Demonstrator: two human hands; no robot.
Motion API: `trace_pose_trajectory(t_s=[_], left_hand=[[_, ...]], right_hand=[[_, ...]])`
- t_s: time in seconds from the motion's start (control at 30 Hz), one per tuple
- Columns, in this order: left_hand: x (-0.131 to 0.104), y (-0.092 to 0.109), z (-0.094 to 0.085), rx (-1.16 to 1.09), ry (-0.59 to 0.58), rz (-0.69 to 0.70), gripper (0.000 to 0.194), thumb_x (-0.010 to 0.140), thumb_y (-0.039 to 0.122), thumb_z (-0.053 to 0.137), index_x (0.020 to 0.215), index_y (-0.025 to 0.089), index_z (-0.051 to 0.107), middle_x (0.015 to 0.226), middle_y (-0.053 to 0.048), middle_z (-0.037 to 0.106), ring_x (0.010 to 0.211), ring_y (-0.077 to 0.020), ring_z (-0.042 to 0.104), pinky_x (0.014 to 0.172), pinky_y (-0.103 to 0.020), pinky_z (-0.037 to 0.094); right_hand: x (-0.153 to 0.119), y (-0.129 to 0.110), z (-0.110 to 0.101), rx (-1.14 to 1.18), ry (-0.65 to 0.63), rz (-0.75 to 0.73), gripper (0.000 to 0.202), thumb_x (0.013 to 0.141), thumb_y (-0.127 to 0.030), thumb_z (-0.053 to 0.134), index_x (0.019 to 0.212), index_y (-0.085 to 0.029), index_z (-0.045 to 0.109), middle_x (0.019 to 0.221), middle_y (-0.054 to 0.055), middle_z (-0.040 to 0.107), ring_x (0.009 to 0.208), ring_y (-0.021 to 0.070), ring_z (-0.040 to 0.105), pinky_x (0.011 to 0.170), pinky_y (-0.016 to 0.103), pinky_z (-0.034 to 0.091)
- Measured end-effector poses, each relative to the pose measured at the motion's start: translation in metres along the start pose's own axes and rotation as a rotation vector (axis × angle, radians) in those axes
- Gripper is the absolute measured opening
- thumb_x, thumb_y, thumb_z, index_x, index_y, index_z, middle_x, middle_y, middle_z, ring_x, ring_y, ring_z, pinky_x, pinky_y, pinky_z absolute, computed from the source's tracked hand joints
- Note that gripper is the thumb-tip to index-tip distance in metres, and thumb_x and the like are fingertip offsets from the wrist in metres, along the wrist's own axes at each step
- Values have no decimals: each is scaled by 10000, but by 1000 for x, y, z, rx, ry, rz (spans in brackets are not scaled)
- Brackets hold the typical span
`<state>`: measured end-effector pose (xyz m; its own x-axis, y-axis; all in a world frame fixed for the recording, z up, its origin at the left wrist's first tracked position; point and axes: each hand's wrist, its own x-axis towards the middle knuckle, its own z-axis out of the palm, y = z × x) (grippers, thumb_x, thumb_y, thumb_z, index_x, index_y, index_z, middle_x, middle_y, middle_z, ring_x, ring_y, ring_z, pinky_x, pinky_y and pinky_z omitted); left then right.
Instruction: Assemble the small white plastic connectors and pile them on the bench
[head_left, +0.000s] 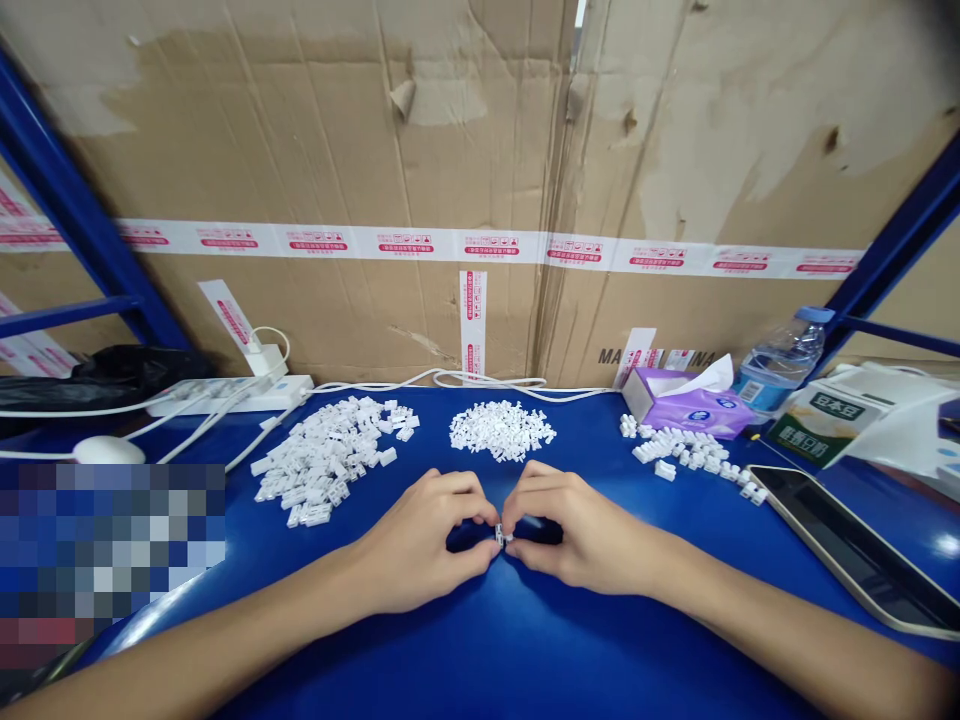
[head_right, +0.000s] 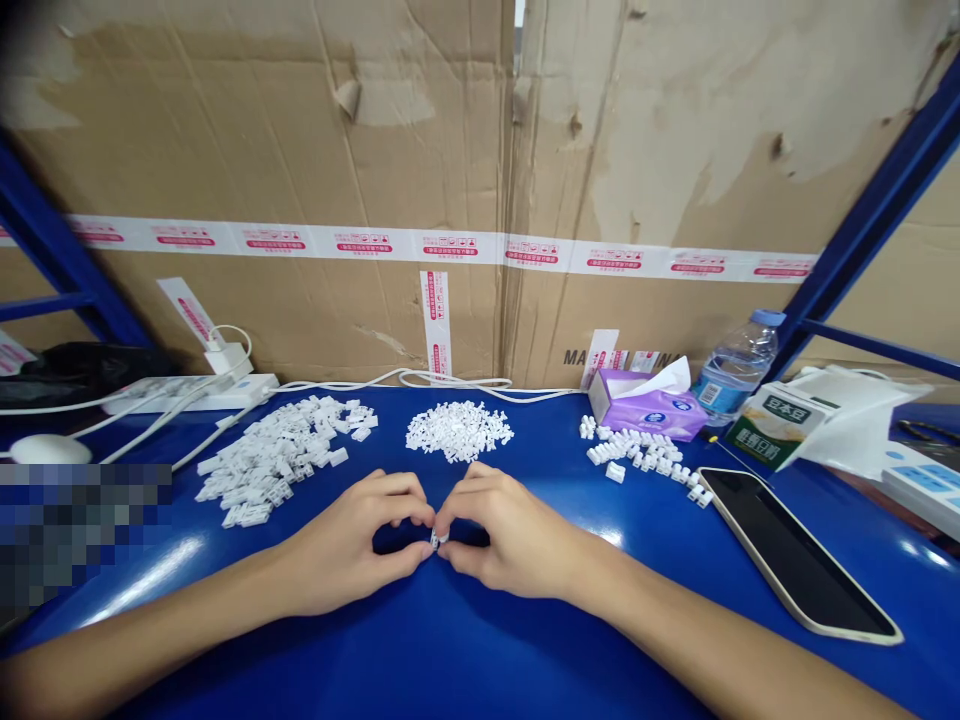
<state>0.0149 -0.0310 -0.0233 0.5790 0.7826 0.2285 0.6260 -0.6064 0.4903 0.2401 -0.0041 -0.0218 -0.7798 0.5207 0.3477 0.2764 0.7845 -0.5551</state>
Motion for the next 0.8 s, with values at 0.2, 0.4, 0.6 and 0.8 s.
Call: trace_pose_trajectory(t_s=[0.2, 0.4, 0.6, 0.8], left_hand=[[1, -1, 0, 7, -5, -5, 59, 881, 225, 666, 912, 226, 716, 909, 20, 655, 762, -151, 601, 781, -344, 361], [0, -1, 1, -1, -5, -13, 61, 884, 227, 663, 921, 222, 712, 919, 18, 658, 760, -153, 604, 789, -352, 362], [-1, 0, 1, -6, -8, -20, 74, 893, 243, 658, 929, 230, 721, 918, 23, 657, 751, -150, 598, 794, -358, 361], [0, -1, 1, 0, 4, -28, 79, 887, 238, 667, 937, 237, 728, 926, 23, 662, 756, -148, 604, 812, -358, 361]], right_hand=[[-1, 0, 1, 18, 18, 7, 121, 832, -87, 718, 894, -190, 711, 847, 18, 736, 831, 177, 605, 779, 325, 487], [-2, 3, 1, 19, 21, -26, 125, 839, -86, 706, 908, -190, 705, 873, 26, 738, 849, 183, 613, 790, 334, 490], [-4, 4, 3, 20, 23, 17, 120, 837, -113, 721, 927, -187, 694, 873, 28, 732, 869, 185, 610, 775, 322, 491], [-2, 6, 4, 50, 52, -2, 97, 820, -107, 735, 866, -185, 701, 838, 23, 737, 837, 180, 611, 764, 317, 494]])
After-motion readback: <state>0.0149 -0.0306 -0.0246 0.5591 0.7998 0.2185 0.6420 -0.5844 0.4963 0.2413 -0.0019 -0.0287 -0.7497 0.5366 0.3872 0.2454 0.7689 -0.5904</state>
